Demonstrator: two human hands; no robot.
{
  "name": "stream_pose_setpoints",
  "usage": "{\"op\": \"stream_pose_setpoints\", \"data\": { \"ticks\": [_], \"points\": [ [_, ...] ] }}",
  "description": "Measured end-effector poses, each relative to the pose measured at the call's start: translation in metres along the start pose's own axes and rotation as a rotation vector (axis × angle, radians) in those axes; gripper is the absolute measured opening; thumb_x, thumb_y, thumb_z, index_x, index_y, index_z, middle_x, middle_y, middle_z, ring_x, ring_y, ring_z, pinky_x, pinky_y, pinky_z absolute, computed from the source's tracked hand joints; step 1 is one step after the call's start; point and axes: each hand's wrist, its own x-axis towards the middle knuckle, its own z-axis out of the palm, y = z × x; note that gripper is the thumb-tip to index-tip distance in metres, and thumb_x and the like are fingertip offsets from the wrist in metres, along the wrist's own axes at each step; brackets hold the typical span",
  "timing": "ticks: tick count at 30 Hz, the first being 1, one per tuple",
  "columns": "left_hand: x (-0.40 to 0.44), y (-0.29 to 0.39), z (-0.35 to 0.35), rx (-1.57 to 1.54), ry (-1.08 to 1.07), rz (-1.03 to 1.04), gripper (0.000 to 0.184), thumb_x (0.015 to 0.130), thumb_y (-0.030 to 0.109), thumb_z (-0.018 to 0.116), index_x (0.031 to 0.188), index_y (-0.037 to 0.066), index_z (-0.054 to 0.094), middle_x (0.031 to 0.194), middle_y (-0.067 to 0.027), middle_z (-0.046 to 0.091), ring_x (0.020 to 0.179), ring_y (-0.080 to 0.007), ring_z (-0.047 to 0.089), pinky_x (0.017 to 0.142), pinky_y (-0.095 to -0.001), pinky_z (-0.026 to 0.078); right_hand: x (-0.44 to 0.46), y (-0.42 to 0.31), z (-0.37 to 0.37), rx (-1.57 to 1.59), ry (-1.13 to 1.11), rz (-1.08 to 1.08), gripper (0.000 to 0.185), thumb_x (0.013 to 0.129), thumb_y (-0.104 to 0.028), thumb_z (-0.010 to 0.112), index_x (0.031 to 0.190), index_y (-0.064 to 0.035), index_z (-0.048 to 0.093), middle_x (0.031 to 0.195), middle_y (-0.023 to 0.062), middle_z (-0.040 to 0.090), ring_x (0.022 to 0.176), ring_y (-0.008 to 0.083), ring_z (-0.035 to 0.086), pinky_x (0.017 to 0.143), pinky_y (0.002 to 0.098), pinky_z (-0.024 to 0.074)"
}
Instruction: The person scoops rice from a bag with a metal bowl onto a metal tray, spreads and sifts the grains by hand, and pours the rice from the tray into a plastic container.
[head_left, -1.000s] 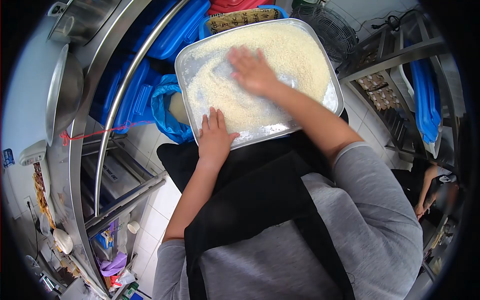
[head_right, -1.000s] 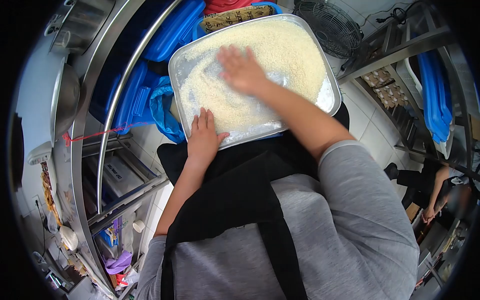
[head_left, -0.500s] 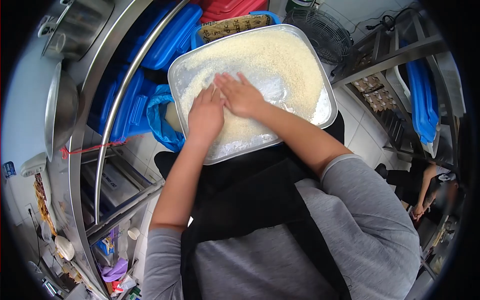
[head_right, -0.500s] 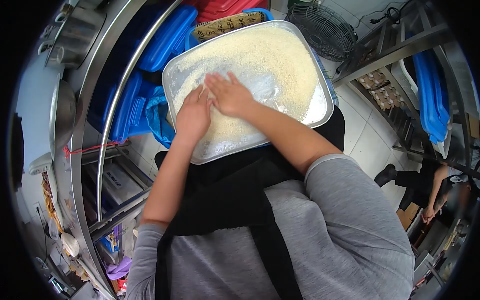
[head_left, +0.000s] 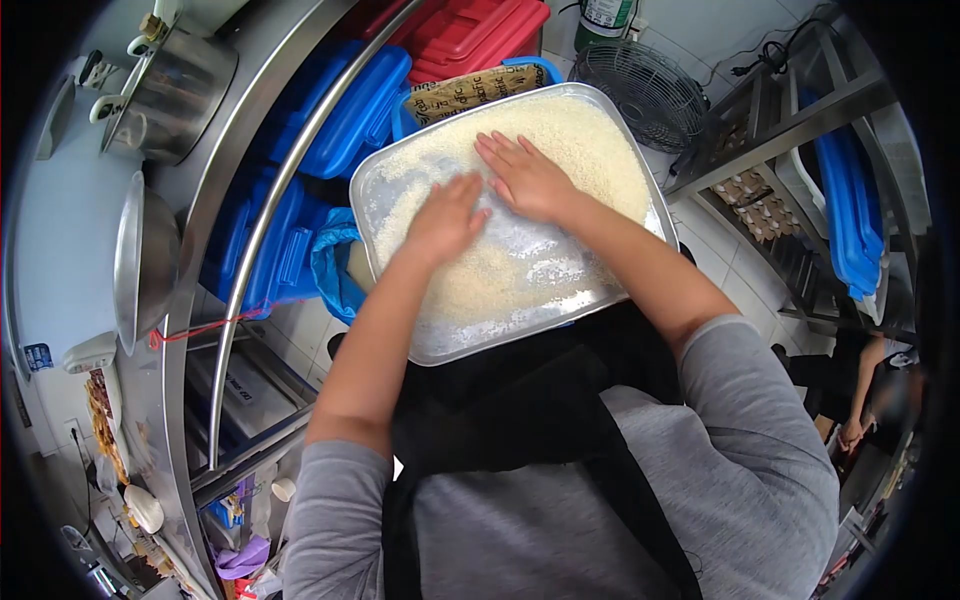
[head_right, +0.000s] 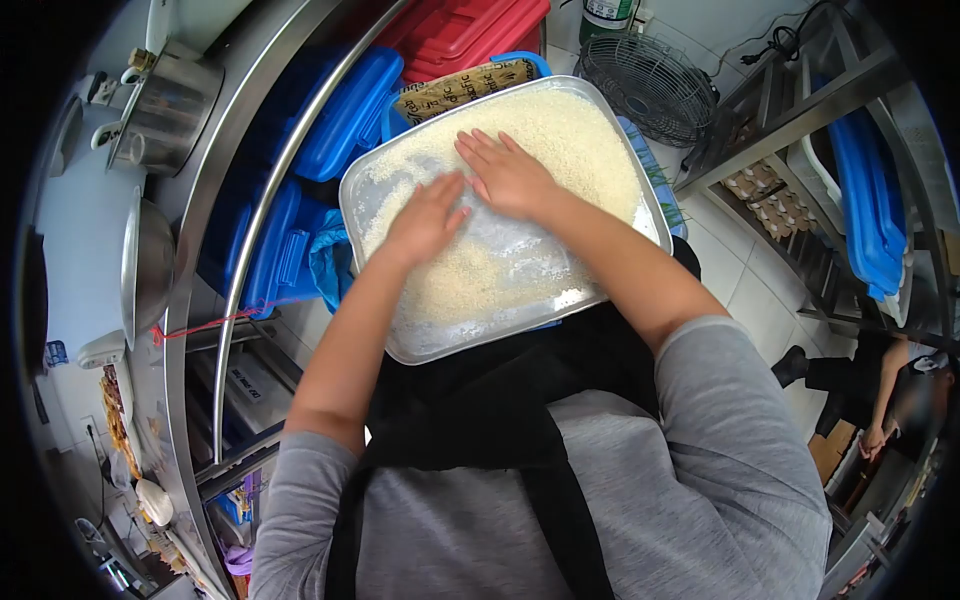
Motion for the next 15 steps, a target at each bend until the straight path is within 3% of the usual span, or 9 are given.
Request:
{"op": "stream_pose_setpoints", "data": {
  "ticks": [2, 6, 8, 12, 15],
  "points": [
    [-0.026, 0.012, 0.004, 0.032, 0.053, 0.098, 0.049, 0.095, 0.029, 0.052, 0.138, 0.005, 0.047, 0.144, -0.0160, 0.044, 0.136, -0.0312, 0.039, 0.113, -0.0469, 0.028, 0.027, 0.007, 0.001, -0.024, -0.034, -0.058, 0.056, 0.098, -0.031, 0.042, 0.148, -0.0069, 0.031, 0.155, 0.0077, 0.030, 0.145, 0.0231, 0.024, 0.118, 0.0440, 0.0178],
    [-0.081, 0.022, 0.004, -0.089, 0.155, 0.043, 0.036, 0.091, 0.016, 0.058, 0.127, 0.009, 0.059, 0.136, -0.0158, 0.051, 0.127, -0.0308, 0.048, 0.109, -0.0452, 0.035, 0.056, 0.007, 0.024, 0.020, -0.059, -0.108, 0.055, 0.097, -0.030, 0.043, 0.146, -0.0062, 0.034, 0.155, 0.0067, 0.031, 0.144, 0.0228, 0.025, 0.118, 0.0437, 0.0193],
    [-0.108, 0.023, 0.005, -0.237, 0.141, -0.130, 0.034, 0.086, 0.012, 0.063, 0.120, 0.010, 0.064, 0.129, -0.0144, 0.055, 0.120, -0.0325, 0.053, 0.105, -0.0428, 0.040, 0.050, -0.006, 0.029, 0.025, -0.062, -0.101, 0.054, 0.098, -0.030, 0.042, 0.146, -0.0062, 0.034, 0.154, 0.0066, 0.032, 0.144, 0.0228, 0.025, 0.118, 0.0432, 0.0196],
    [-0.142, 0.026, 0.013, -0.232, 0.297, -0.216, 0.041, 0.084, 0.017, 0.066, 0.125, 0.012, 0.061, 0.131, -0.0137, 0.053, 0.125, -0.0347, 0.048, 0.107, -0.0470, 0.036, 0.018, -0.031, 0.032, 0.132, -0.151, -0.277, 0.058, 0.096, -0.028, 0.045, 0.149, -0.0089, 0.030, 0.155, 0.0098, 0.028, 0.145, 0.0251, 0.024, 0.118, 0.0458, 0.0185],
    [-0.149, 0.022, 0.014, 0.018, 0.360, -0.277, 0.052, 0.084, 0.023, 0.066, 0.133, 0.013, 0.054, 0.142, -0.0156, 0.043, 0.134, -0.0379, 0.038, 0.110, -0.0522, 0.029, 0.005, -0.029, 0.026, 0.145, -0.183, -0.341, 0.058, 0.096, -0.027, 0.045, 0.150, -0.0087, 0.029, 0.156, 0.0108, 0.028, 0.145, 0.0261, 0.024, 0.118, 0.0468, 0.0172]
  ]
}}
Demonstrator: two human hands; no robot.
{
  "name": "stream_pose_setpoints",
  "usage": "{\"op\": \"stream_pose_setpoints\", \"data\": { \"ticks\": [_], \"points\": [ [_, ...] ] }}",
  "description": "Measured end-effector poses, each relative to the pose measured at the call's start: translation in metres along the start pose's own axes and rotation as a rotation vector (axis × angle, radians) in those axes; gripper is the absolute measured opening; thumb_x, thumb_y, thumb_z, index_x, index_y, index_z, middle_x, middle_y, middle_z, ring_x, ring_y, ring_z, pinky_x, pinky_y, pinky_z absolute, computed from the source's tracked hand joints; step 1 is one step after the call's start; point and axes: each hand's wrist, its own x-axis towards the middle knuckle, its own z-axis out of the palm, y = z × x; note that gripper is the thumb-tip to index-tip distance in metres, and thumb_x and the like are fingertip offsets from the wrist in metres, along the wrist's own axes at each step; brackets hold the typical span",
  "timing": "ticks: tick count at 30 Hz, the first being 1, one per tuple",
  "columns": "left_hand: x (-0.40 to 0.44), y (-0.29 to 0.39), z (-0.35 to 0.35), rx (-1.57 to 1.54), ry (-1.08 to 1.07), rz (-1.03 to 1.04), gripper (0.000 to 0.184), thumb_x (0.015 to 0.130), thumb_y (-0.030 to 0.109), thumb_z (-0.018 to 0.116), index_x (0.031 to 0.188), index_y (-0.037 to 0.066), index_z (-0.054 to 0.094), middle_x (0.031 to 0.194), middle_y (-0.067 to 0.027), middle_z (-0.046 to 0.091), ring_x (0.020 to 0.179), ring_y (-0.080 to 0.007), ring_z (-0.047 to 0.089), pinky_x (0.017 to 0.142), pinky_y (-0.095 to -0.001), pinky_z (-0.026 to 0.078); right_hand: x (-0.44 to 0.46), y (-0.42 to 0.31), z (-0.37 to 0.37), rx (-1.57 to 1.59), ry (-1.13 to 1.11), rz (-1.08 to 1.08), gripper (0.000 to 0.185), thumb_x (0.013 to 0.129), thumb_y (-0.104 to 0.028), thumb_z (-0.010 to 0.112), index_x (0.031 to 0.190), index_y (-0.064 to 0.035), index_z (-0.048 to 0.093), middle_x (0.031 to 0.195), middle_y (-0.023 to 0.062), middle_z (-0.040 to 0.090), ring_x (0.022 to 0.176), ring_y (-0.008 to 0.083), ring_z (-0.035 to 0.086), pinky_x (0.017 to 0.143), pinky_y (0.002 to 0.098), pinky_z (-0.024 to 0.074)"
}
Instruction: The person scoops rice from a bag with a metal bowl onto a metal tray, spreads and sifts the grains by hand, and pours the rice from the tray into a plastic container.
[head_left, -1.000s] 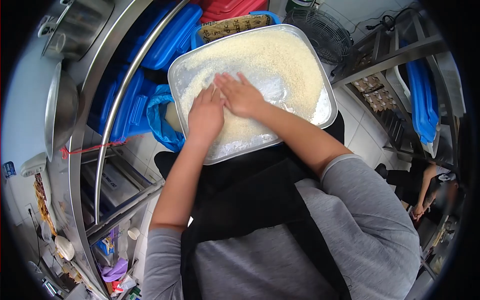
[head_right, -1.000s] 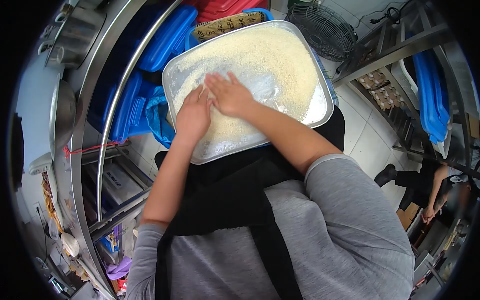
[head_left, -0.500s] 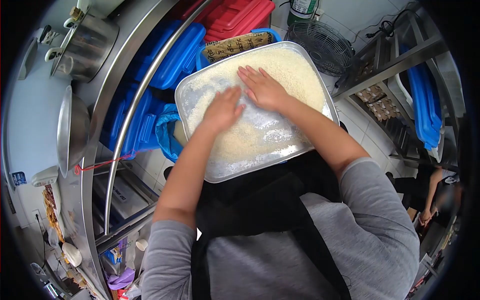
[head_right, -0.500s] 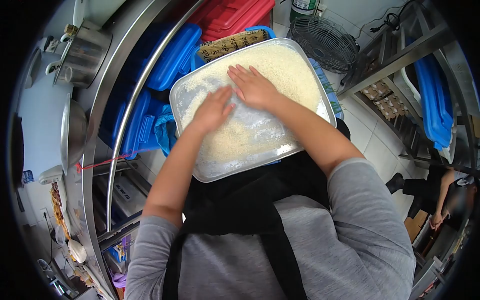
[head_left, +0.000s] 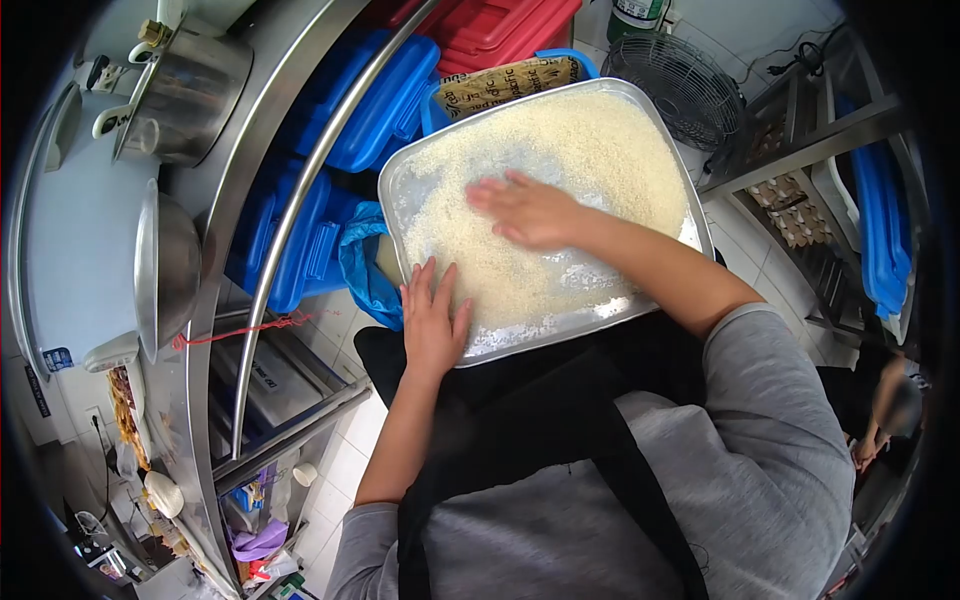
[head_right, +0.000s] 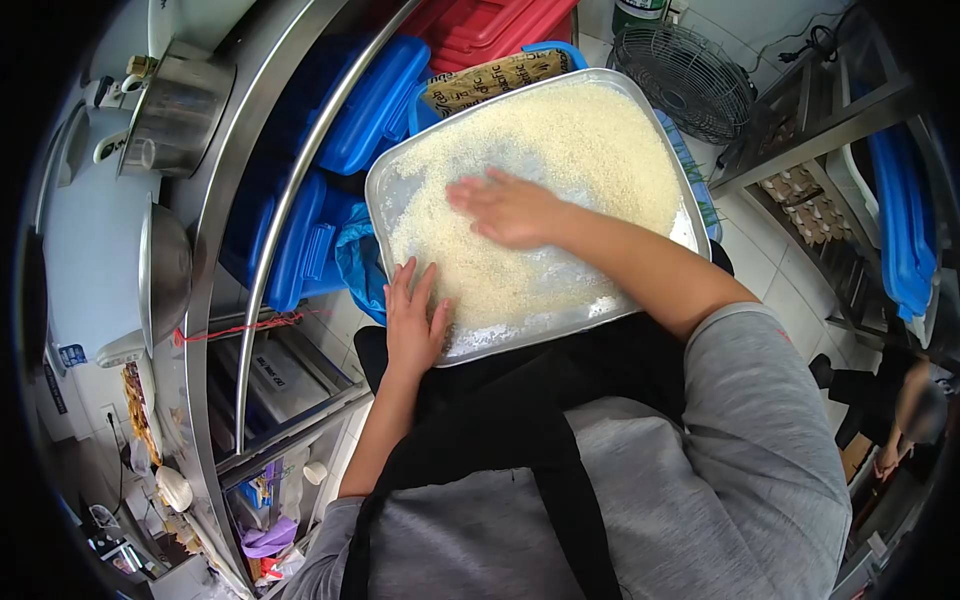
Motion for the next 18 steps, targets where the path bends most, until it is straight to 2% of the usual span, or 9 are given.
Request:
{"op": "stream_pose_setpoints", "data": {
  "ticks": [2, 3, 4, 7, 10, 13, 18],
  "points": [
    [-0.002, -0.008, 0.003, -0.064, -0.101, -0.017, 0.060, 0.086, 0.028, 0.064, 0.141, 0.014, 0.046, 0.151, -0.0151, 0.032, 0.141, -0.0380, 0.028, 0.113, -0.0563, 0.022, 0.007, 0.020, -0.029, -0.057, 0.026, 0.224, 0.058, 0.099, -0.033, 0.038, 0.149, -0.0066, 0.027, 0.156, 0.0102, 0.026, 0.145, 0.0249, 0.024, 0.119, 0.0454, 0.0143],
    [-0.004, -0.008, 0.004, -0.066, -0.103, -0.026, 0.060, 0.086, 0.028, 0.064, 0.141, 0.014, 0.046, 0.151, -0.0151, 0.032, 0.141, -0.0380, 0.028, 0.113, -0.0563, 0.022, 0.008, 0.038, -0.030, -0.154, 0.110, 0.273, 0.058, 0.099, -0.034, 0.037, 0.149, -0.0074, 0.028, 0.157, 0.0096, 0.025, 0.145, 0.0248, 0.023, 0.119, 0.0453, 0.0138],
    [-0.004, -0.007, 0.005, -0.060, -0.120, -0.005, 0.060, 0.087, 0.030, 0.063, 0.142, 0.014, 0.045, 0.153, -0.0151, 0.030, 0.142, -0.0379, 0.026, 0.114, -0.0560, 0.020, 0.011, 0.052, -0.036, -0.234, 0.089, 0.337, 0.057, 0.099, -0.033, 0.037, 0.150, -0.0083, 0.027, 0.157, 0.0085, 0.024, 0.146, 0.0237, 0.021, 0.119, 0.0448, 0.0137],
    [-0.003, -0.007, 0.006, -0.050, -0.129, 0.030, 0.062, 0.088, 0.035, 0.062, 0.143, 0.014, 0.044, 0.154, -0.0145, 0.029, 0.143, -0.0375, 0.025, 0.114, -0.0559, 0.017, 0.014, 0.063, -0.033, -0.283, 0.086, 0.337, 0.058, 0.100, -0.035, 0.035, 0.150, -0.0083, 0.026, 0.158, 0.0072, 0.023, 0.146, 0.0222, 0.020, 0.119, 0.0442, 0.0138],
    [-0.004, -0.008, 0.008, -0.048, -0.118, 0.035, 0.064, 0.086, 0.038, 0.064, 0.143, 0.015, 0.044, 0.153, -0.0135, 0.032, 0.142, -0.0367, 0.027, 0.114, -0.0558, 0.019, 0.008, 0.040, -0.015, -0.229, 0.012, 0.301, 0.058, 0.100, -0.035, 0.036, 0.151, -0.0084, 0.024, 0.158, 0.0076, 0.023, 0.146, 0.0220, 0.020, 0.119, 0.0440, 0.0152],
    [-0.003, -0.008, 0.008, -0.051, -0.109, 0.035, 0.065, 0.085, 0.040, 0.065, 0.142, 0.015, 0.045, 0.152, -0.0126, 0.034, 0.142, -0.0363, 0.028, 0.114, -0.0552, 0.019, -0.003, 0.017, -0.009, -0.113, -0.032, 0.078, 0.058, 0.099, -0.032, 0.041, 0.150, -0.0080, 0.026, 0.156, 0.0109, 0.027, 0.145, 0.0242, 0.023, 0.118, 0.0441, 0.0185],
    [-0.005, -0.009, 0.010, -0.027, -0.104, 0.046, 0.065, 0.085, 0.041, 0.065, 0.141, 0.015, 0.046, 0.151, -0.0117, 0.036, 0.141, -0.0357, 0.029, 0.114, -0.0535, 0.019, 0.040, 0.015, -0.013, -0.033, 0.002, 0.051, 0.055, 0.099, -0.029, 0.040, 0.148, -0.0076, 0.031, 0.155, 0.0089, 0.030, 0.144, 0.0228, 0.026, 0.118, 0.0434, 0.0189]
  ]
}}
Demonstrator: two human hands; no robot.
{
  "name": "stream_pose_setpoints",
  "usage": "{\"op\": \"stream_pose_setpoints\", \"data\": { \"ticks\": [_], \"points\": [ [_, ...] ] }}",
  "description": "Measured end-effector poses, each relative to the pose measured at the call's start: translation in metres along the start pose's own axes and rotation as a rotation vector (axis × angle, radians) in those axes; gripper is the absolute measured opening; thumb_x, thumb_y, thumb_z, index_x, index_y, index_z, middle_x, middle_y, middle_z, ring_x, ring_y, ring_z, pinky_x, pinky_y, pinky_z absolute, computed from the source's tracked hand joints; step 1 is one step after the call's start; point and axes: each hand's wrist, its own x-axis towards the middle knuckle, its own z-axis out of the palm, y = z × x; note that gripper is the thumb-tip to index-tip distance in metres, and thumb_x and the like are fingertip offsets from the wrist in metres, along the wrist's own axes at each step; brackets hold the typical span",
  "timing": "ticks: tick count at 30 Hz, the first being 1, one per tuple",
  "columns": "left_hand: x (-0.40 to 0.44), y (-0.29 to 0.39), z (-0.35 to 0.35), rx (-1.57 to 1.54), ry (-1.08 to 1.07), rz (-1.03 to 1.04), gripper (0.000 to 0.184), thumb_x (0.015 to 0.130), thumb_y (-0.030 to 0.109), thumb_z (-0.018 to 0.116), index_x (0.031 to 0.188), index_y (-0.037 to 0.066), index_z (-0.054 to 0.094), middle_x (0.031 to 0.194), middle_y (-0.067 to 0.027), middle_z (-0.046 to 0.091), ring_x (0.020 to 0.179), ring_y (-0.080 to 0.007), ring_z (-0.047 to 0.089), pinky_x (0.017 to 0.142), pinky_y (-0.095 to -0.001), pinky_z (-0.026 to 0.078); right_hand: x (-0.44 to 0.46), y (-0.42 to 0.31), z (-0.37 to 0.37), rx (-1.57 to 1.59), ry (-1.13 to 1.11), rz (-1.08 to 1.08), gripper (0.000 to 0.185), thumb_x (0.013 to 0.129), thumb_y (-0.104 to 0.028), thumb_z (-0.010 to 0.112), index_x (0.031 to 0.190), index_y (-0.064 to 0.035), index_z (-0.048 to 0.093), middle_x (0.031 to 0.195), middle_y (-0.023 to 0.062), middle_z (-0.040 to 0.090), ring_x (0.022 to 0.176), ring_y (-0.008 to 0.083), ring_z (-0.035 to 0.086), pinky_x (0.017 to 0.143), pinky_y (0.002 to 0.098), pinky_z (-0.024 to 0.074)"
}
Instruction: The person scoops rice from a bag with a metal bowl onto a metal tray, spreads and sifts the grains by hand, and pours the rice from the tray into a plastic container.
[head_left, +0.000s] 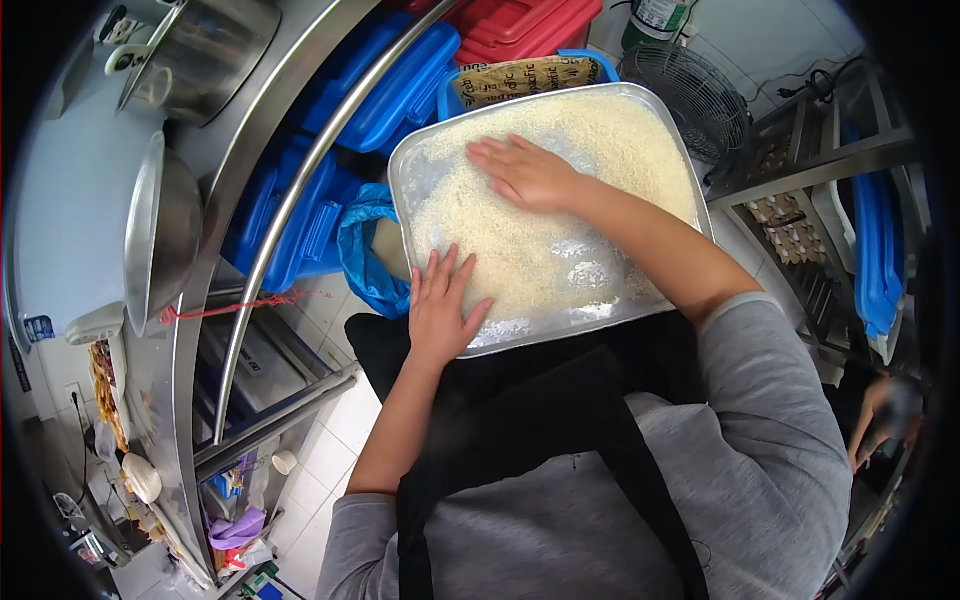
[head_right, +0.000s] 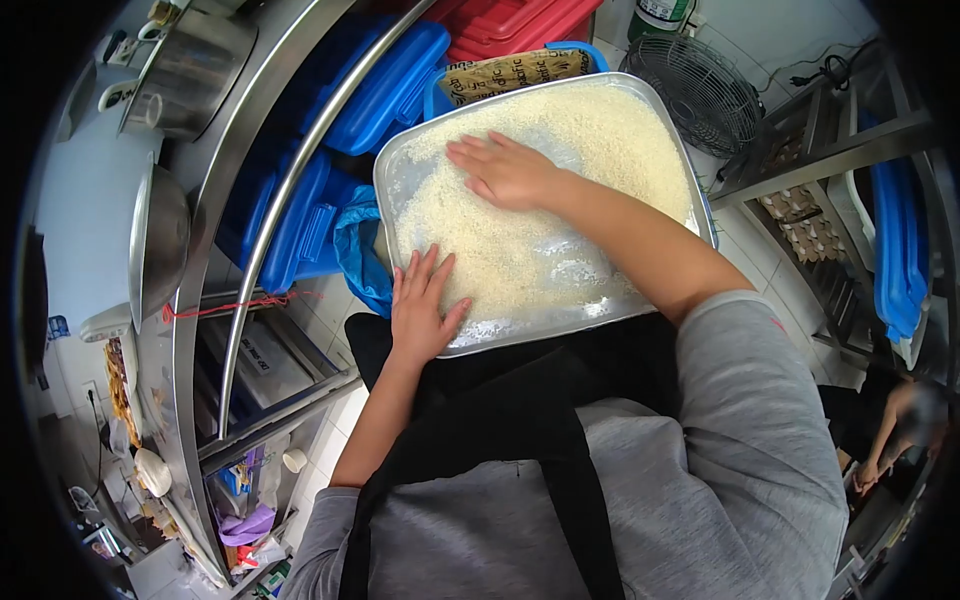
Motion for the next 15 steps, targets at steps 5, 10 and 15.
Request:
{"op": "stream_pose_setpoints", "data": {
  "ticks": [5, 10, 15],
  "points": [
    [0.001, -0.001, 0.002, 0.025, 0.021, 0.016, 0.065, 0.084, 0.043, 0.066, 0.140, 0.016, 0.048, 0.149, -0.0112, 0.039, 0.139, -0.0345, 0.033, 0.114, -0.0516, 0.021, 0.061, 0.004, 0.010, -0.101, -0.058, -0.045, 0.055, 0.099, -0.029, 0.041, 0.148, -0.0086, 0.031, 0.155, 0.0062, 0.030, 0.144, 0.0199, 0.025, 0.118, 0.0418, 0.0181],
    [-0.001, -0.003, 0.004, -0.001, 0.037, 0.020, 0.064, 0.084, 0.043, 0.066, 0.139, 0.016, 0.048, 0.149, -0.0110, 0.040, 0.138, -0.0342, 0.036, 0.114, -0.0511, 0.023, 0.034, -0.024, 0.026, -0.018, -0.040, -0.140, 0.056, 0.098, -0.028, 0.041, 0.149, -0.0084, 0.029, 0.156, 0.0076, 0.028, 0.145, 0.0222, 0.024, 0.118, 0.0435, 0.0182],
    [0.000, -0.002, 0.003, 0.002, 0.045, 0.034, 0.064, 0.084, 0.043, 0.066, 0.139, 0.016, 0.049, 0.149, -0.0108, 0.040, 0.137, -0.0341, 0.037, 0.113, -0.0502, 0.024, 0.001, -0.018, 0.002, -0.024, -0.033, 0.001, 0.059, 0.097, -0.030, 0.041, 0.150, -0.0067, 0.027, 0.156, 0.0103, 0.028, 0.145, 0.0251, 0.025, 0.117, 0.0469, 0.0175]
  ]
}}
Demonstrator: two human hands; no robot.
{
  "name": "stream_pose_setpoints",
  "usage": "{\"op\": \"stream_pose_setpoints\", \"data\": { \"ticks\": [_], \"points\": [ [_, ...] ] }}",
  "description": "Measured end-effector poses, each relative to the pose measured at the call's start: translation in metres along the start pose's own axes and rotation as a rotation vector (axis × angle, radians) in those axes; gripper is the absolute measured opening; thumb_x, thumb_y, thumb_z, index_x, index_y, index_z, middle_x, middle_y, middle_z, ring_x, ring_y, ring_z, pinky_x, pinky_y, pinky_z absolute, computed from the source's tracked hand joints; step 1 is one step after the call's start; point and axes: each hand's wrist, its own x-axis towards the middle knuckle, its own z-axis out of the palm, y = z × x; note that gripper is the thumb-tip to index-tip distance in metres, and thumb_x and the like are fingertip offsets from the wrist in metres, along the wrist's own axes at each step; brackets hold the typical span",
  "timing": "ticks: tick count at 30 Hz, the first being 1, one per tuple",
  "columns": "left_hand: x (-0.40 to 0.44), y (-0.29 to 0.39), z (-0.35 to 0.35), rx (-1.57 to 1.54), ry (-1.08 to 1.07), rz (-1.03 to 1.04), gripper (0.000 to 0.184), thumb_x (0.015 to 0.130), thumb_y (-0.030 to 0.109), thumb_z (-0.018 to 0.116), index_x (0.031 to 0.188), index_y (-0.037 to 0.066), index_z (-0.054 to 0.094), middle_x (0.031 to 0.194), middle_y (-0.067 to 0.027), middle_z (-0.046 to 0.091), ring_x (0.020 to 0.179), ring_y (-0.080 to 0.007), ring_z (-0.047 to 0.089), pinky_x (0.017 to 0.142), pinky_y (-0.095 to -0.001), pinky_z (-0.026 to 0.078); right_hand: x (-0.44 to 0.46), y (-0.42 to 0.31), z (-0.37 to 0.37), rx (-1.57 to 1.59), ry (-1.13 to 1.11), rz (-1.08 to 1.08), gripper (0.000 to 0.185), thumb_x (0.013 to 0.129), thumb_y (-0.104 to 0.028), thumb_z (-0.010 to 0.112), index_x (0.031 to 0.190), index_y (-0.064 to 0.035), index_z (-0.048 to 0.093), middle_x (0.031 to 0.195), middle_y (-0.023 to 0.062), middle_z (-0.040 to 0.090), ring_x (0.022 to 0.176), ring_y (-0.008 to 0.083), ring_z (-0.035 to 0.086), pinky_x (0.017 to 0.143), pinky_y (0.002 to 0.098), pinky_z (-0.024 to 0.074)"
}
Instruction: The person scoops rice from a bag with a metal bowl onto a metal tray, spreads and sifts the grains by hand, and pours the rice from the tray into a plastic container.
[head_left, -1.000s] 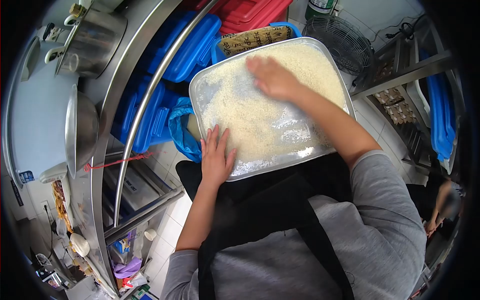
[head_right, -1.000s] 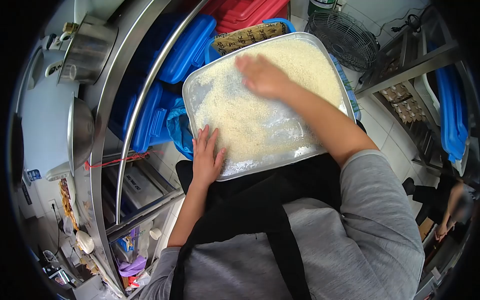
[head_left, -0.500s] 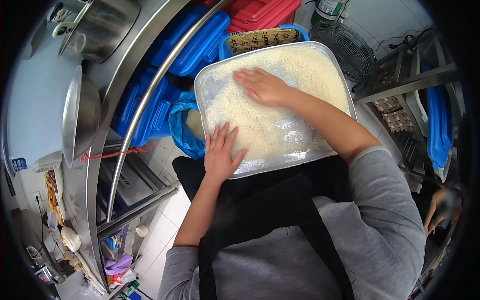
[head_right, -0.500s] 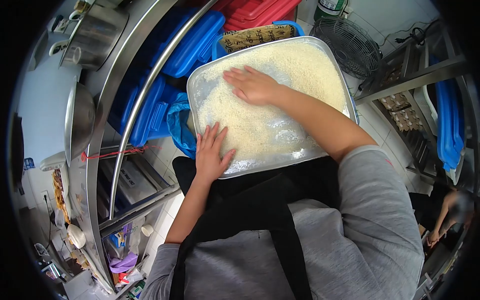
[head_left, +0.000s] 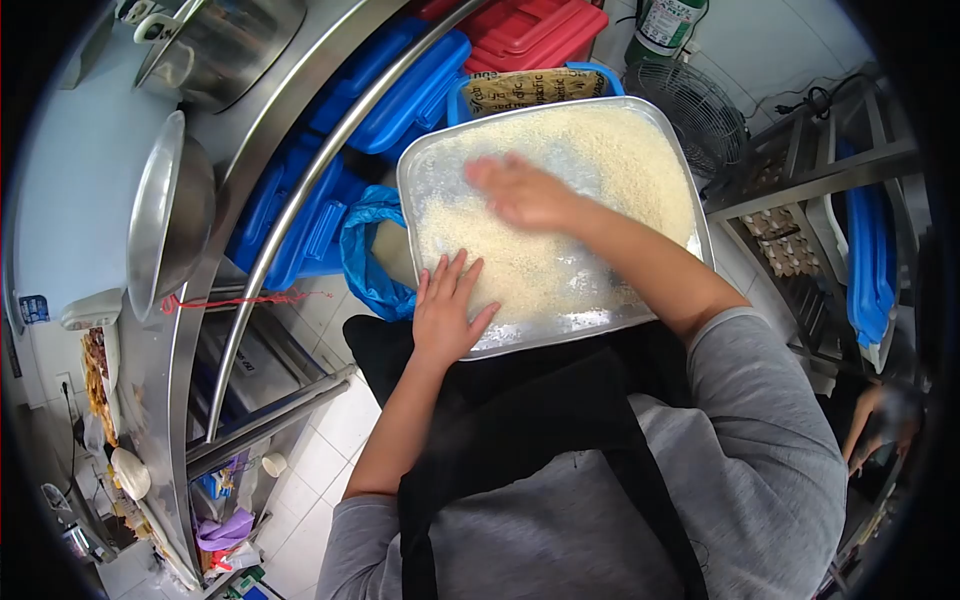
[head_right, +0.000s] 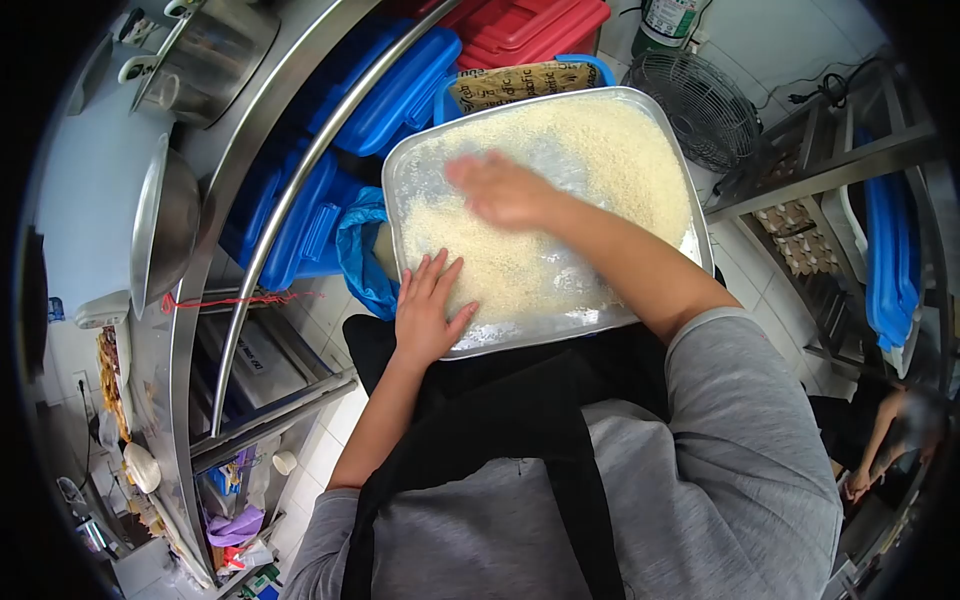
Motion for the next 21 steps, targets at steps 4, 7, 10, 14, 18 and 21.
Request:
{"op": "stream_pose_setpoints", "data": {
  "ticks": [4, 7, 10, 14, 18, 21],
  "points": [
    [-0.001, 0.000, -0.001, -0.008, 0.006, 0.007, 0.064, 0.084, 0.043, 0.066, 0.139, 0.016, 0.049, 0.148, -0.0107, 0.040, 0.137, -0.0342, 0.037, 0.113, -0.0499, 0.025, -0.022, 0.056, -0.020, -0.190, 0.106, 0.321, 0.059, 0.099, -0.031, 0.037, 0.151, -0.0069, 0.024, 0.157, 0.0113, 0.024, 0.145, 0.0244, 0.022, 0.118, 0.0460, 0.0163],
    [0.001, 0.002, -0.001, -0.016, 0.003, 0.005, 0.064, 0.084, 0.042, 0.066, 0.139, 0.016, 0.049, 0.148, -0.0108, 0.041, 0.137, -0.0342, 0.038, 0.113, -0.0496, 0.025, -0.026, 0.044, -0.020, -0.224, 0.029, 0.444, 0.058, 0.101, -0.034, 0.032, 0.151, -0.0069, 0.022, 0.159, 0.0094, 0.019, 0.147, 0.0223, 0.017, 0.119, 0.0440, 0.0127],
    [0.000, 0.001, -0.001, -0.009, -0.005, -0.004, 0.064, 0.083, 0.041, 0.067, 0.139, 0.016, 0.048, 0.148, -0.0108, 0.041, 0.136, -0.0343, 0.038, 0.113, -0.0494, 0.026, -0.017, 0.010, 0.001, -0.196, -0.011, 0.368, 0.058, 0.102, -0.035, 0.029, 0.152, -0.0065, 0.020, 0.159, 0.0095, 0.018, 0.147, 0.0224, 0.016, 0.120, 0.0437, 0.0106],
    [0.001, 0.001, 0.000, 0.010, 0.010, 0.008, 0.064, 0.083, 0.042, 0.067, 0.138, 0.016, 0.049, 0.147, -0.0109, 0.042, 0.135, -0.0340, 0.039, 0.112, -0.0489, 0.027, -0.011, -0.015, 0.005, 0.035, -0.043, 0.265, 0.058, 0.102, -0.034, 0.027, 0.151, -0.0049, 0.019, 0.159, 0.0105, 0.018, 0.147, 0.0238, 0.015, 0.119, 0.0456, 0.0112],
    [0.000, 0.001, 0.000, -0.003, -0.006, -0.001, 0.064, 0.083, 0.040, 0.067, 0.139, 0.016, 0.048, 0.148, -0.0110, 0.041, 0.136, -0.0341, 0.038, 0.113, -0.0490, 0.026, -0.033, 0.017, -0.029, -0.123, 0.069, 0.460, 0.059, 0.101, -0.035, 0.031, 0.151, -0.0038, 0.021, 0.158, 0.0121, 0.021, 0.146, 0.0261, 0.020, 0.118, 0.0489, 0.0119],
    [0.000, 0.001, 0.000, -0.006, -0.003, 0.000, 0.064, 0.083, 0.039, 0.067, 0.139, 0.015, 0.048, 0.148, -0.0110, 0.041, 0.136, -0.0342, 0.038, 0.113, -0.0488, 0.026, -0.062, 0.059, -0.040, -0.355, 0.155, 0.548, 0.061, 0.101, -0.038, 0.031, 0.152, -0.0064, 0.020, 0.159, 0.0097, 0.018, 0.147, 0.0244, 0.017, 0.119, 0.0478, 0.0112]
  ]
}}
